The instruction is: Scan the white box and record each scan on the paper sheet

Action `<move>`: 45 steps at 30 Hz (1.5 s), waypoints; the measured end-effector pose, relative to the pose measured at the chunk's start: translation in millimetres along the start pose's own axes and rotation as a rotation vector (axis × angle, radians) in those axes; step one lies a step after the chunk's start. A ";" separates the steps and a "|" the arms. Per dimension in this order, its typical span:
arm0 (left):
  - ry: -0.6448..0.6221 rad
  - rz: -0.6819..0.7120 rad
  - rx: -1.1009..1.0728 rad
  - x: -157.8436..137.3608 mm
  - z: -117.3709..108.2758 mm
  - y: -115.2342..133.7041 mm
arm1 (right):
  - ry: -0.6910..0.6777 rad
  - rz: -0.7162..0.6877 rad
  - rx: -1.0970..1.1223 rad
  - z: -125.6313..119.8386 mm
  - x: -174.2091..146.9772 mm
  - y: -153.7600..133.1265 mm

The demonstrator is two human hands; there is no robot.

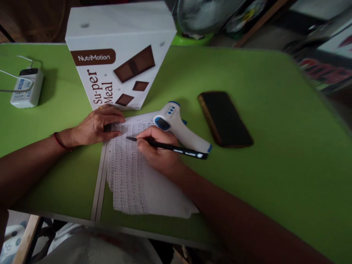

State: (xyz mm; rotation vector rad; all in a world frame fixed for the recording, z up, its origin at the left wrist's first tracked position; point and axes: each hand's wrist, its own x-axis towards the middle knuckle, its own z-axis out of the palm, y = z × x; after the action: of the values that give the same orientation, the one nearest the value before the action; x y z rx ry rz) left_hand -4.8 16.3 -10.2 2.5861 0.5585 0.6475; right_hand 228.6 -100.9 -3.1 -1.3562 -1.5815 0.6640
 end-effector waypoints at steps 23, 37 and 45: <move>0.003 0.020 0.021 0.2 0.8 -1.4 | -0.004 -0.019 0.011 -3.2 0.3 8.4; 0.004 0.012 0.025 -0.2 1.0 -2.0 | 0.016 -0.077 0.001 -4.4 -1.3 15.7; -0.002 0.014 0.017 0.4 -0.6 0.0 | 0.036 -0.083 -0.051 -5.3 -0.3 11.9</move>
State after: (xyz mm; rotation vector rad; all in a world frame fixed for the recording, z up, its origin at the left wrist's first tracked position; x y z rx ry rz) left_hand -4.7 16.6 -9.6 2.6090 0.5476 0.6470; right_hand 238.7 -99.1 -11.1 -1.3247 -1.6263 0.5501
